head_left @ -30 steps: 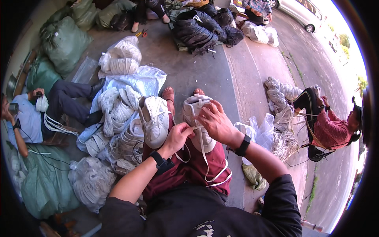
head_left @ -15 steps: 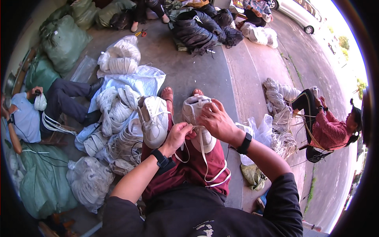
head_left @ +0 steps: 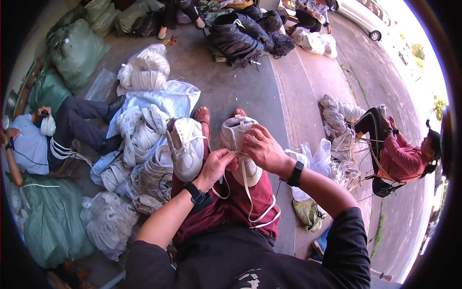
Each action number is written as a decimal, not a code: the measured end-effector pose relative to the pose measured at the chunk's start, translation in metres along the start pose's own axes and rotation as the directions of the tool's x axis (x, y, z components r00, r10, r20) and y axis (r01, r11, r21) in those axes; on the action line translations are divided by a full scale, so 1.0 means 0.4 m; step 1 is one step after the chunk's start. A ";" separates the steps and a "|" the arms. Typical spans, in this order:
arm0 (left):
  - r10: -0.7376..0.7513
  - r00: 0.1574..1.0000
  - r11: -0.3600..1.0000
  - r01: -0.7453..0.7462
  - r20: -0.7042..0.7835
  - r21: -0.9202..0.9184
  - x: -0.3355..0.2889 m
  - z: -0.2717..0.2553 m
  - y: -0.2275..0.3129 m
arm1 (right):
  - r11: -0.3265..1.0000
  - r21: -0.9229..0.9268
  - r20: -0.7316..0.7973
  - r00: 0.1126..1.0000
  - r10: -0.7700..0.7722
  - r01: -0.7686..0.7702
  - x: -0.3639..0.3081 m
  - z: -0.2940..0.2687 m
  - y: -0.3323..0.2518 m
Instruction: Lacing a pair of white athletic shoes using long white laces while sitting in a workshop environment.
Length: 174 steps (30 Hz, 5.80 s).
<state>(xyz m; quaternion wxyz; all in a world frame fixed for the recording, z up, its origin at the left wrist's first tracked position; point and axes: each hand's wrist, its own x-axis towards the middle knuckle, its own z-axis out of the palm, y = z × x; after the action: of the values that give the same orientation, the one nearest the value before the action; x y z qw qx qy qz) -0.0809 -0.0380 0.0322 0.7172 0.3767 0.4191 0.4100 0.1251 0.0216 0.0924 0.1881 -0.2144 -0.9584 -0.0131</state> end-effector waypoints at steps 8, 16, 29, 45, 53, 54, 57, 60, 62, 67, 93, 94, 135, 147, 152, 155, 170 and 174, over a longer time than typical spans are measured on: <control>0.033 0.999 0.999 -0.033 0.008 0.016 0.014 -0.007 -0.017 | 0.999 -0.019 0.136 0.990 0.043 -0.041 0.013 -0.015 -0.005; 0.051 0.997 0.997 -0.054 0.052 0.051 0.028 -0.016 -0.028 | 0.999 -0.014 0.061 0.997 0.048 -0.048 -0.011 -0.057 0.041; -0.004 0.997 0.997 -0.003 0.081 0.078 0.001 -0.045 -0.009 | 0.332 -0.326 -0.437 0.453 0.777 -0.885 -0.546 -0.327 0.481; 0.136 0.987 0.990 -0.134 -0.083 0.036 -0.025 -0.005 -0.020 | -0.447 0.886 0.433 0.568 0.700 -0.125 -0.168 -0.084 0.144; 0.102 0.993 0.993 -0.099 -0.057 0.058 -0.002 0.016 -0.027 | 0.795 0.267 0.249 0.836 0.490 -0.545 -0.020 -0.048 -0.011; 0.097 0.995 0.993 -0.094 -0.034 0.074 0.001 0.013 -0.026 | 0.818 0.197 0.271 0.832 0.485 -0.541 -0.010 -0.049 -0.013; 0.081 0.997 0.992 -0.079 -0.015 0.102 0.002 0.009 -0.016 | 0.864 0.117 0.260 0.855 0.448 -0.489 -0.003 -0.038 0.000; 0.071 0.997 0.992 -0.072 0.013 0.103 0.003 0.004 -0.008 | 0.876 0.082 0.362 0.833 0.419 -0.476 0.006 -0.035 0.005; 0.064 0.998 0.993 -0.065 0.015 0.095 0.006 -0.006 -0.013 | 0.909 0.104 0.383 0.859 0.338 -0.404 0.015 -0.035 0.001; 0.071 0.997 0.994 -0.073 0.026 0.082 0.003 -0.017 -0.015 | 0.932 -0.034 0.437 0.833 0.338 -0.361 0.033 -0.036 -0.014; 0.274 0.962 0.911 -0.263 0.010 0.318 -0.005 0.005 -0.023 | 0.224 0.614 0.472 0.580 0.664 -0.757 -0.179 -0.159 0.155; 0.299 0.954 0.883 -0.272 -0.013 0.383 -0.005 0.012 -0.022 | 0.046 0.727 0.463 0.539 0.704 -0.685 -0.180 -0.163 0.156; 0.522 0.852 0.616 -0.397 0.025 0.680 0.040 0.077 -0.111 | -0.694 0.718 0.613 0.418 0.671 0.060 -0.147 -0.070 0.226; 0.546 0.836 0.564 -0.416 0.056 0.714 0.053 0.065 -0.118 | -0.595 0.803 0.519 0.451 0.726 0.035 -0.137 -0.138 0.239; 0.543 0.837 0.559 -0.422 0.069 0.714 0.044 0.063 -0.113 | -0.557 0.830 0.506 0.395 0.767 0.017 -0.151 -0.139 0.218; 0.534 0.845 0.582 -0.397 0.035 0.710 0.013 0.048 -0.127 | -0.328 0.922 0.383 0.373 0.845 -0.203 -0.103 -0.173 0.096; 0.712 0.702 0.441 -0.480 0.031 0.758 -0.067 0.099 0.007 | 0.255 0.886 0.392 0.919 0.035 -0.388 -0.044 -0.205 -0.393; 0.631 0.770 0.719 -0.537 -0.091 0.441 -0.118 0.048 0.059 | 0.602 0.637 0.356 0.877 0.323 -0.481 -0.073 -0.161 -0.374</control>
<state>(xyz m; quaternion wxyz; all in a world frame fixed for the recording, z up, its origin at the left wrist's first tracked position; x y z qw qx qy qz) -0.0847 -0.0755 0.0740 0.4045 0.5737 0.4323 0.5660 0.1102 -0.1328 0.1496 0.1543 -0.3364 -0.8280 0.4213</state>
